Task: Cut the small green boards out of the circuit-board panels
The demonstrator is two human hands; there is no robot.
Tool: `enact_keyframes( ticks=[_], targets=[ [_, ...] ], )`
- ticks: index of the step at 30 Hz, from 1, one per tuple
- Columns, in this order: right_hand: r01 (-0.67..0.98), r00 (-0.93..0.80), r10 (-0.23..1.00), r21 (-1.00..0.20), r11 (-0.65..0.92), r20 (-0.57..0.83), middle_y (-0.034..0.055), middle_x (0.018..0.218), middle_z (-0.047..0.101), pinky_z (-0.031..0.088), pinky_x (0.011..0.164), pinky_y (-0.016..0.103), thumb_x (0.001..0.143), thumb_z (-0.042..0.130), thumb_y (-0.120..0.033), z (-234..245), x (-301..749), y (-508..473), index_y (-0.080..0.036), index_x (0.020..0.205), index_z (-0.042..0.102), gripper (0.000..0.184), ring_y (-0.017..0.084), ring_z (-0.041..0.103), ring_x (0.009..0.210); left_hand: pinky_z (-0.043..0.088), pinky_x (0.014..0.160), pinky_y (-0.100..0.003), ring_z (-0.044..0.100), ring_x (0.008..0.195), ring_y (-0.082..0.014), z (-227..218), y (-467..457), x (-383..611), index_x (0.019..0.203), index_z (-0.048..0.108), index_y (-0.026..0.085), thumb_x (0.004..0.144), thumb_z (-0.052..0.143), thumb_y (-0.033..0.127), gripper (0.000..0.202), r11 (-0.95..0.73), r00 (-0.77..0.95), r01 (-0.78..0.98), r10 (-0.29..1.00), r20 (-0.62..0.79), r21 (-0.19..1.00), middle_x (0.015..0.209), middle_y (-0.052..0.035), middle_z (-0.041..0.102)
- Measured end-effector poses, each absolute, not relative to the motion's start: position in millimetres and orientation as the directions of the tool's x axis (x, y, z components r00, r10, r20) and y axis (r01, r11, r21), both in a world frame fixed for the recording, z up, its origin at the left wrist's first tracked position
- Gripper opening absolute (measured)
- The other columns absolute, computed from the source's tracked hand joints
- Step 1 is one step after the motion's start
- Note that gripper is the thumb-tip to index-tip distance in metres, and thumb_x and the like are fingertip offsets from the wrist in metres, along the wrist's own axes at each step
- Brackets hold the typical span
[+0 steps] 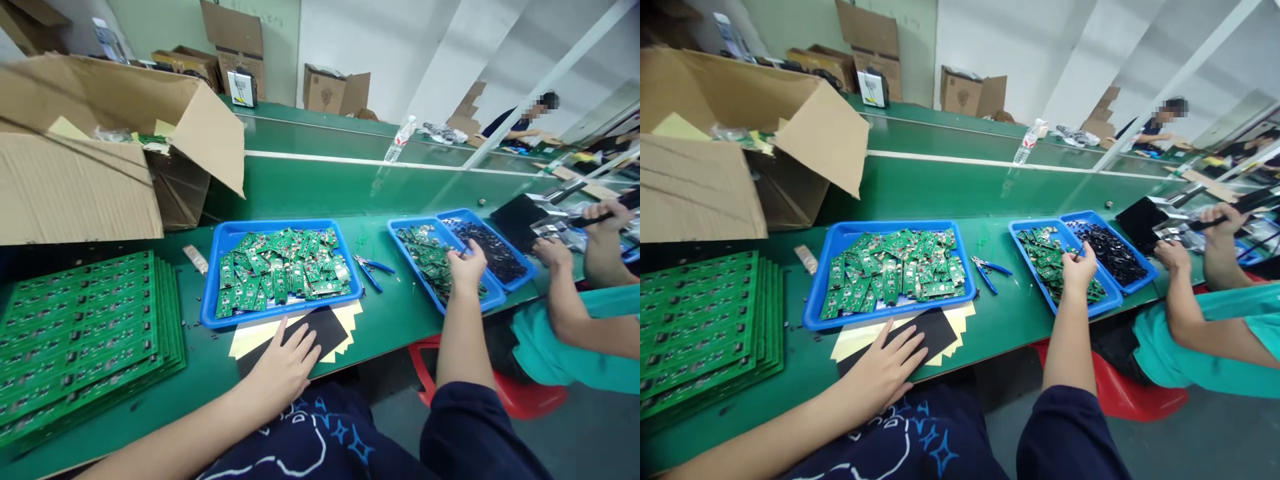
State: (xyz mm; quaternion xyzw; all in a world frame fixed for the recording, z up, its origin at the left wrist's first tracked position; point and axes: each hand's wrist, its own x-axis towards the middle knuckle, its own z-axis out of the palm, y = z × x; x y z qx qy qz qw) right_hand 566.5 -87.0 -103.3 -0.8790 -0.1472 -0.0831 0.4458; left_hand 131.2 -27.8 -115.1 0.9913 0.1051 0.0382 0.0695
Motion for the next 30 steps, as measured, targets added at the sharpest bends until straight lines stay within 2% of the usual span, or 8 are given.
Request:
enact_keyframes(
  ticks=[8,11,14,16,18,23,26,30],
  targets=[
    [0.374,0.915,0.183,-0.591,-0.714,0.358,0.0216,0.106,0.056,0.04,0.088,0.041,0.065,0.056,-0.01,-94,564,-88,-0.01,0.135,0.037,0.072,0.029,0.056,0.097,0.036,0.095,-0.039,0.052,0.114,-0.026,-123,-7,130,0.104,0.062,0.016,0.08,0.054,0.041,0.036,-0.962,0.951,0.246,0.263,0.164,0.116,0.12,-0.0122,0.06],
    [0.625,0.771,0.505,-0.613,-0.483,0.389,0.0142,0.099,0.06,0.045,0.081,0.039,0.069,0.054,-0.015,-89,512,-69,-0.012,0.136,0.034,0.07,0.02,0.059,0.075,0.041,0.086,-0.038,0.056,0.106,-0.0261,-120,-9,132,0.1,0.062,0.013,0.082,0.053,0.029,0.025,-0.952,0.933,0.297,0.305,0.191,0.07,0.111,-0.0139,0.064],
    [0.731,0.324,0.898,-0.681,-0.039,0.297,0.0093,0.101,0.061,0.048,0.076,0.036,0.072,0.056,-0.02,-93,442,-49,-0.019,0.132,0.041,0.061,0.015,0.055,0.066,0.044,0.078,-0.037,0.059,0.096,-0.0254,-113,-7,134,0.094,0.062,0.014,0.08,0.054,0.024,0.019,-0.949,0.927,0.305,0.314,0.205,0.074,0.101,-0.0123,0.066],
    [0.727,0.01,0.98,-0.674,0.129,0.199,0.0057,0.101,0.062,0.048,0.073,0.035,0.074,0.056,-0.019,-99,402,-41,-0.028,0.13,0.044,0.058,0.014,0.053,0.064,0.046,0.072,-0.036,0.06,0.088,-0.0239,-105,-2,137,0.091,0.062,0.014,0.081,0.053,0.025,0.017,-0.949,0.926,0.293,0.312,0.212,0.114,0.094,-0.0104,0.065],
    [0.761,-0.114,0.982,-0.623,0.182,0.149,0.0044,0.097,0.062,0.047,0.073,0.035,0.075,0.054,-0.016,-106,377,-35,-0.032,0.131,0.042,0.06,0.016,0.054,0.067,0.047,0.069,-0.034,0.059,0.082,-0.0219,-97,6,142,0.091,0.062,0.015,0.083,0.05,0.027,0.018,-0.934,0.91,0.307,0.344,0.23,0.182,0.089,-0.0089,0.064],
    [0.849,-0.088,0.987,-0.508,0.145,0.136,0.005,0.091,0.06,0.046,0.072,0.034,0.075,0.055,-0.016,-114,368,-28,-0.033,0.134,0.037,0.064,0.02,0.056,0.075,0.047,0.07,-0.031,0.058,0.078,-0.0176,-89,19,159,0.086,0.061,0.016,0.086,0.043,0.027,0.021,-0.785,0.802,0.375,0.542,0.252,0.494,0.083,-0.0061,0.062],
    [0.789,-0.039,0.983,-0.598,0.142,0.182,0.0046,0.092,0.059,0.046,0.069,0.032,0.075,0.056,-0.019,-108,367,-27,-0.03,0.137,0.033,0.067,0.015,0.051,0.063,0.047,0.063,-0.028,0.057,0.068,-0.0141,-94,20,167,0.087,0.06,0.017,0.085,0.044,0.031,0.022,-0.599,0.728,0.352,0.658,0.191,0.719,0.081,-0.0039,0.061],
    [0.625,0.11,0.964,-0.77,0.124,0.244,0.0041,0.091,0.057,0.046,0.058,0.029,0.075,0.056,-0.022,-101,349,-25,-0.022,0.14,0.023,0.073,0.009,0.041,0.048,0.045,0.058,-0.027,0.056,0.063,-0.0141,-102,24,170,0.094,0.059,0.016,0.082,0.047,0.038,0.027,-0.355,0.616,0.354,0.784,0.07,0.865,0.08,-0.004,0.062]
  ],
)
